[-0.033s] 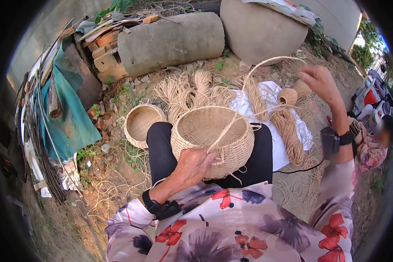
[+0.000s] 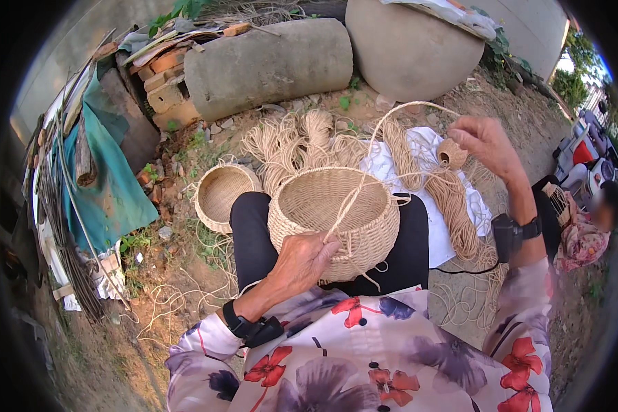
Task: Weaving and assembling a large wicker or bamboo basket by hand.
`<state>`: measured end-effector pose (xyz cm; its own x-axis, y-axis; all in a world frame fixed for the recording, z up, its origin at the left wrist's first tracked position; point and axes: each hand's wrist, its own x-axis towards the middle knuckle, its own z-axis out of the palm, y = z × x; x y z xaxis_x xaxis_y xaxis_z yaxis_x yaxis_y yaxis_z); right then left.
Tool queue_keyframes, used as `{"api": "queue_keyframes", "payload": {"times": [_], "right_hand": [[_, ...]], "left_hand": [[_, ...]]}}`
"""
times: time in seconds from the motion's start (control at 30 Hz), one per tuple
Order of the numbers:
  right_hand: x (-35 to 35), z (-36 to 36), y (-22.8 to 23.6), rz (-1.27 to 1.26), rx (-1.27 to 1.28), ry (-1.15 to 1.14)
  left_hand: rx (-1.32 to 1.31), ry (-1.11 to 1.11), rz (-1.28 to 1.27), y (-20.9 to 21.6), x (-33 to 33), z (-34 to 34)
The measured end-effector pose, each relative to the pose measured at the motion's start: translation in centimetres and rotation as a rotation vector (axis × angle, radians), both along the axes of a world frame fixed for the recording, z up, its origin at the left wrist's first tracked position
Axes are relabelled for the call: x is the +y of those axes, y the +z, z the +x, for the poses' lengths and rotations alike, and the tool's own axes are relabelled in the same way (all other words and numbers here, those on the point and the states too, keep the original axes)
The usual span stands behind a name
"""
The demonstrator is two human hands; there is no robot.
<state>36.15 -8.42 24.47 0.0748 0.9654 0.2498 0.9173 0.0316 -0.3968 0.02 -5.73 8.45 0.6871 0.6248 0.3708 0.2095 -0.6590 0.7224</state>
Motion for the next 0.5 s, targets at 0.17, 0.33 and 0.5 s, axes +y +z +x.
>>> {"api": "queue_keyframes", "payload": {"times": [0.17,0.33,0.5], "right_hand": [[-0.5,-11.9,-10.2,0.028,0.111,0.695],[1.8,-14.0,-14.3,-0.079,0.062,0.76],[1.6,-12.9,-12.8,-0.099,0.005,0.759]], "left_hand": [[-0.001,-0.061,-0.079,0.0,-0.1,-0.4],[-0.035,-0.068,-0.145,0.2,-0.2,-0.4],[-0.032,-0.044,-0.27,0.4,-0.3,-0.7]]}}
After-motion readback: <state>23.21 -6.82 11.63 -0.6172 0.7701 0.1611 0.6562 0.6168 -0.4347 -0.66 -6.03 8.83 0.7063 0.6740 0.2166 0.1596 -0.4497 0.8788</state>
